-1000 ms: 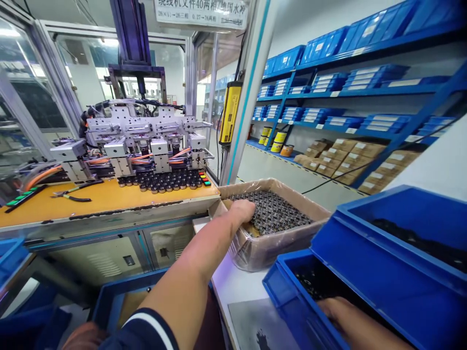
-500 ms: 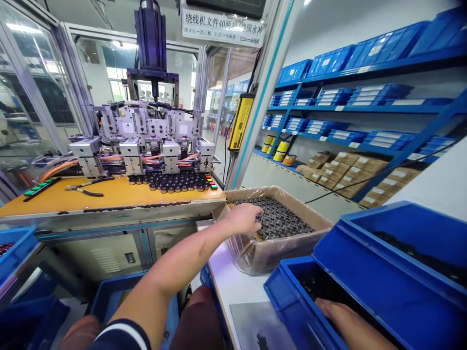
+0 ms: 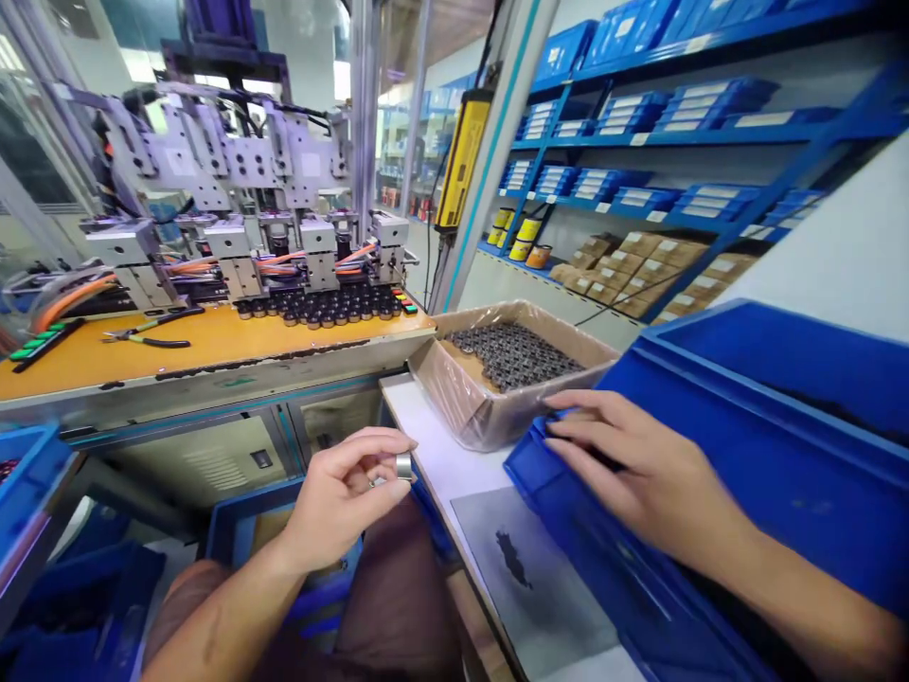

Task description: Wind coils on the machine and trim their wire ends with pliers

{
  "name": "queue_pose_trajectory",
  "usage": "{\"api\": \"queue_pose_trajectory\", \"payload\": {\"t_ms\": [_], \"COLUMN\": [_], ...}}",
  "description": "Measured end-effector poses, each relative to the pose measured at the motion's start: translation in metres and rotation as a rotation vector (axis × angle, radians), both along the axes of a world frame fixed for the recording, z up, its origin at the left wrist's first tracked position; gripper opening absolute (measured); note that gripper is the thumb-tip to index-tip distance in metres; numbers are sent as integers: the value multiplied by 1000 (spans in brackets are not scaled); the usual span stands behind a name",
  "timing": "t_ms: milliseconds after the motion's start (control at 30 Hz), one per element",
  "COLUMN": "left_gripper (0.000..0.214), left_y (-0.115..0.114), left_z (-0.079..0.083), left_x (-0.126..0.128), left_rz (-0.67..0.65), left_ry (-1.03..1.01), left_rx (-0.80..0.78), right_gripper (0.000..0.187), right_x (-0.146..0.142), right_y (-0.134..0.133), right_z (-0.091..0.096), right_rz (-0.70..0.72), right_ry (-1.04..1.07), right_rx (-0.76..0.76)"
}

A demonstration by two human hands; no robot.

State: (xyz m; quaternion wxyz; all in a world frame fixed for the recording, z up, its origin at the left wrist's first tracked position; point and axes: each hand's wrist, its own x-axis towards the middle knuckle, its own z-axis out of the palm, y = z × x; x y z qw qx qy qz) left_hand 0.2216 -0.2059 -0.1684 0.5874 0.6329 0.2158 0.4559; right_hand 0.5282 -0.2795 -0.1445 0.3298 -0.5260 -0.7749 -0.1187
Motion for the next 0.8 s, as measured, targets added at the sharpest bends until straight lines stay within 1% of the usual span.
{"api": "queue_pose_trajectory", "payload": {"t_ms": [33, 100, 133, 200, 300, 433, 567, 700, 800], "left_gripper": [27, 28, 28, 27, 29, 40, 40, 39, 39], "left_y": [-3, -10, -13, -18, -24, -27, -27, -25, -24], "left_z": [1, 1, 0, -3, -9, -15, -18, -20, -22], "left_x": [2, 8, 11, 18, 29, 44, 52, 53, 52], "left_rz": [-19, -59, -76, -111, -175, -209, -232, -261, -254], "left_ry": [-11, -31, -37, -45, -57, -54, -57, -85, -85], "left_rx": [-11, -61, -95, -168, -262, -346, -347, -345, -335], "right_gripper": [12, 12, 12, 11, 13, 18, 21, 17, 24], "right_x": [-19, -52, -63, -77, -80, -73, -72, -73, -73], "right_y": [-1, -5, -9, -15, -23, -24, -22, -22, -21], "right_z": [3, 2, -2, -12, -22, -27, -27, -23, -21], "right_rz": [77, 186, 231, 300, 373, 425, 417, 400, 377], "right_ry": [29, 121, 162, 231, 297, 350, 352, 351, 375], "right_rx": [42, 74, 65, 28, -8, 1, 24, 45, 35]}}
